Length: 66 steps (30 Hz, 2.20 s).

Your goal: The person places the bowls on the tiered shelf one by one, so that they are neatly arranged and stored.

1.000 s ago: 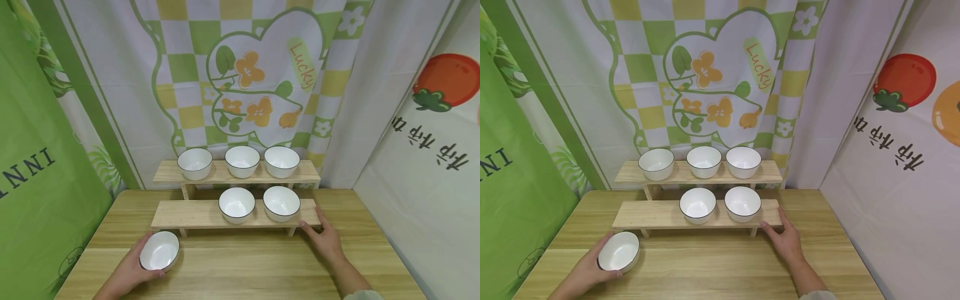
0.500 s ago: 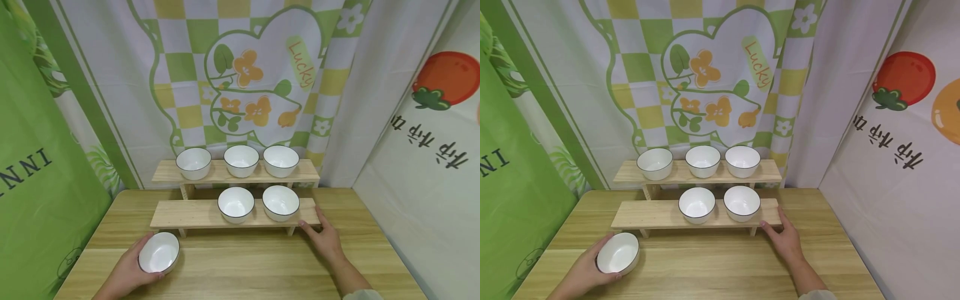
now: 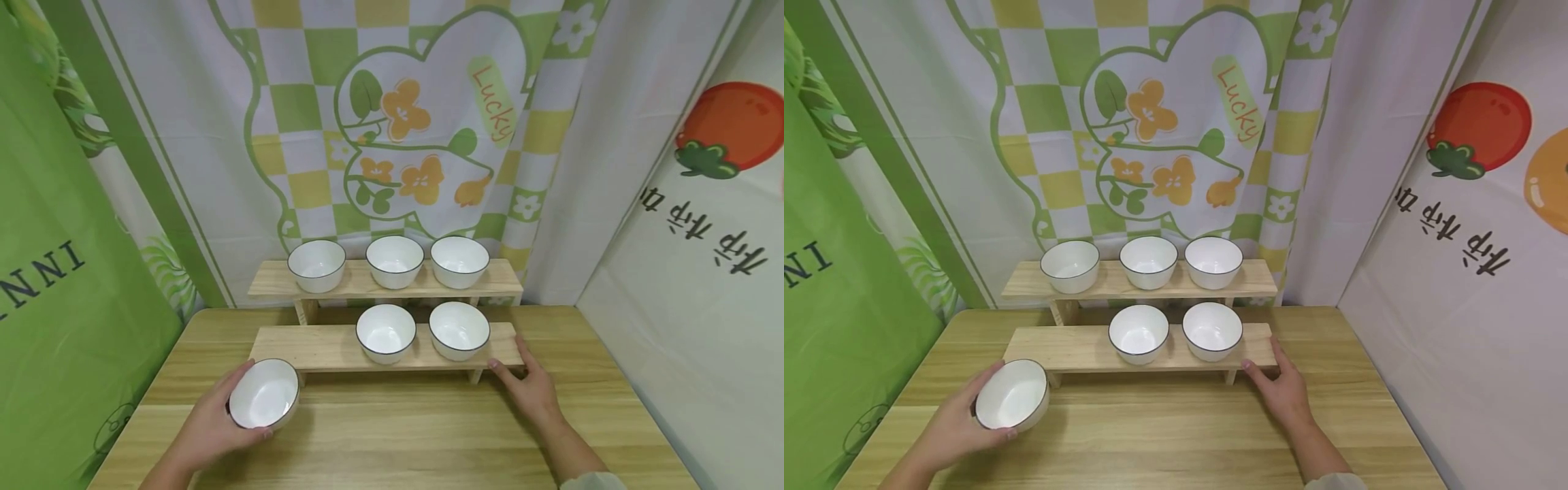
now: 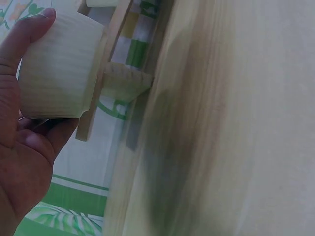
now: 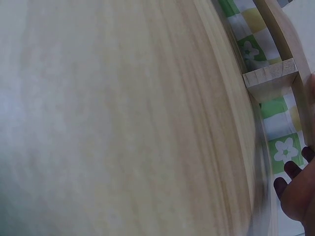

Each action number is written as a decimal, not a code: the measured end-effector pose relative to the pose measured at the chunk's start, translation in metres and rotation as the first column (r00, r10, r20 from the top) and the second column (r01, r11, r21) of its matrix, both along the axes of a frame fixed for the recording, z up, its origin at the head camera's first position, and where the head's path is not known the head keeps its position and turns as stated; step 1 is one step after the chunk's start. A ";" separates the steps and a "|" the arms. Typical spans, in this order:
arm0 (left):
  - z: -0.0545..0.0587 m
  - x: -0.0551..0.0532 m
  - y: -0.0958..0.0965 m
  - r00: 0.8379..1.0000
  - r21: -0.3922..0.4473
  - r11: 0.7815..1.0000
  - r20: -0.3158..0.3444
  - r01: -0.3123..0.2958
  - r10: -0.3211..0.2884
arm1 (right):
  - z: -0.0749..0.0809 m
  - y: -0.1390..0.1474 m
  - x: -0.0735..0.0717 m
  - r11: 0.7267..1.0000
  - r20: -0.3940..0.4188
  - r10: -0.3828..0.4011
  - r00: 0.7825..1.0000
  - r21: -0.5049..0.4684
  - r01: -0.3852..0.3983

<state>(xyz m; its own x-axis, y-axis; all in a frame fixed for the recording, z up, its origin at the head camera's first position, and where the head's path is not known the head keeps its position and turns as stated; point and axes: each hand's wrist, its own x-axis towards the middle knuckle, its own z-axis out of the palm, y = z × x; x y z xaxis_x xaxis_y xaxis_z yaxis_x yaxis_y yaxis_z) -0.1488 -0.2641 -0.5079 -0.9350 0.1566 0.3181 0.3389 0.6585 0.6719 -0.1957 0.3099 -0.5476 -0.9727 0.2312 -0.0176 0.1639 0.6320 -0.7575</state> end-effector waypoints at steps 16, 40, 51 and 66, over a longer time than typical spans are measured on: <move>0.018 -0.030 0.019 0.998 0.000 0.998 0.009 -0.058 0.058 | 0.000 0.000 0.000 1.000 -0.025 -0.005 1.000 -0.006 0.005; 0.018 -0.060 0.051 0.980 0.062 0.985 0.129 -0.160 0.151 | 0.000 0.001 0.001 1.000 -0.018 -0.010 1.000 -0.003 0.010; 0.022 -0.073 0.072 0.980 0.072 0.984 0.126 -0.166 0.156 | 0.002 0.001 0.002 1.000 -0.005 -0.006 1.000 0.000 0.006; 0.022 -0.086 0.087 0.978 0.051 0.984 0.135 -0.169 0.161 | 0.001 0.000 0.000 1.000 -0.022 0.006 1.000 0.010 -0.006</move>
